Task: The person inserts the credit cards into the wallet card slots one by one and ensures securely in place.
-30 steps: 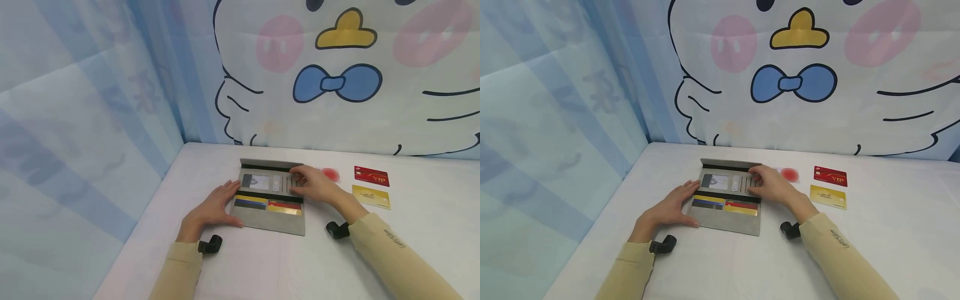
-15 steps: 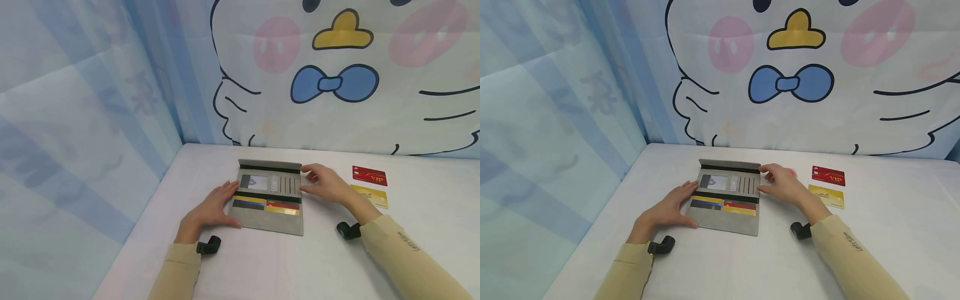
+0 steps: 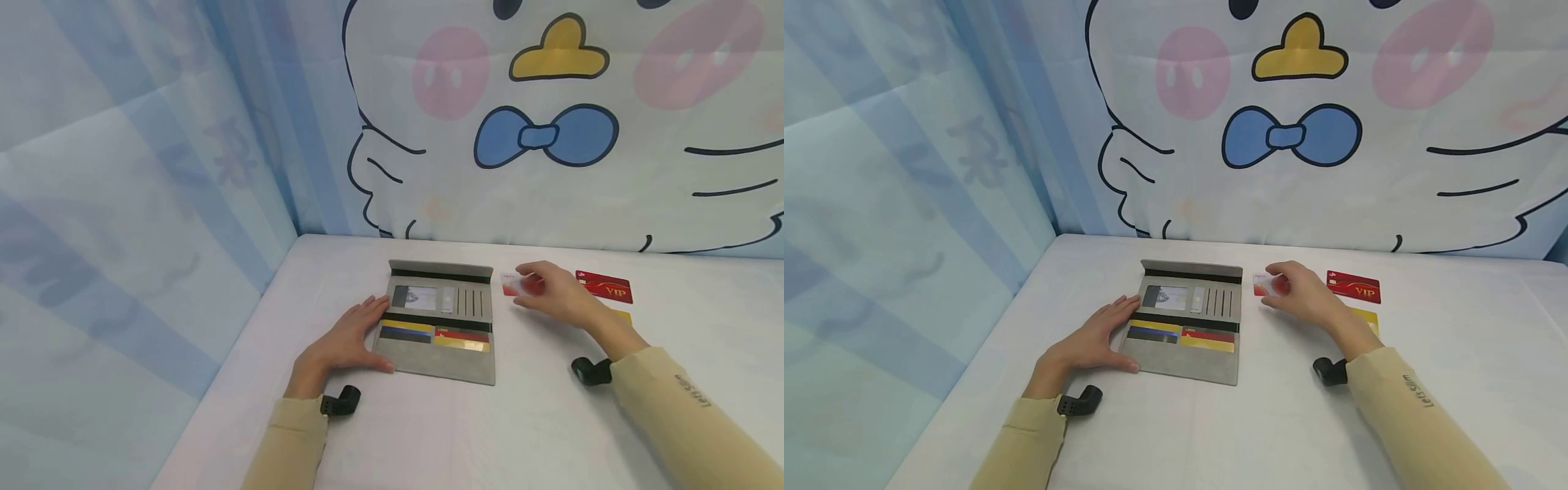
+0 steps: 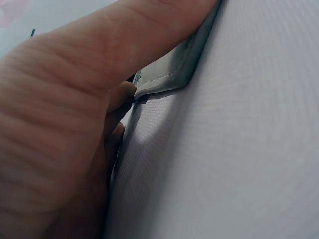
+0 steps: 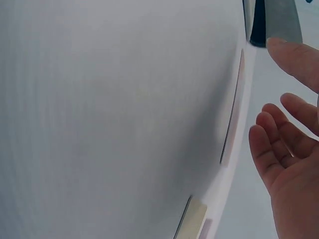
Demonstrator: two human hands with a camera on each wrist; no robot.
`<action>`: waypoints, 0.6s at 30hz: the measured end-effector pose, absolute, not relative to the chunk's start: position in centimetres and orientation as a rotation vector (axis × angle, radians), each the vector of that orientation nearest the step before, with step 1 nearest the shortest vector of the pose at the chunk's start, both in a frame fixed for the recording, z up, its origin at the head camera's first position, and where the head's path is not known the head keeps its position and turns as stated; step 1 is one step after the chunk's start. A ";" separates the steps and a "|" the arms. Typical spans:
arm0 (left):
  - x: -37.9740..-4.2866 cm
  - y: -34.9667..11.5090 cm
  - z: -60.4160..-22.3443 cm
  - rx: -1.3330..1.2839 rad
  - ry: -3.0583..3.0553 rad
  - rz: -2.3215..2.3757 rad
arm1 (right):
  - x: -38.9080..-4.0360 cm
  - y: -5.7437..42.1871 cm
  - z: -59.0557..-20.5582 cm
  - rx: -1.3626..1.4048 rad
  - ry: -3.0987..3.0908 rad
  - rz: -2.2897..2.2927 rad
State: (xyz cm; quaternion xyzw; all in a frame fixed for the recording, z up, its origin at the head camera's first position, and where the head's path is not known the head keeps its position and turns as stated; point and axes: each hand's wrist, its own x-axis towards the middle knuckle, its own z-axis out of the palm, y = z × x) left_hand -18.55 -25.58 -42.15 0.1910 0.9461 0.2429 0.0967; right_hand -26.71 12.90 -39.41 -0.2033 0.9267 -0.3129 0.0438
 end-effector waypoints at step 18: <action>-18.7 -25.7 -42.4 0.561 2.800 0.721 | -28.2 14.7 -39.7 -0.456 2.787 -0.807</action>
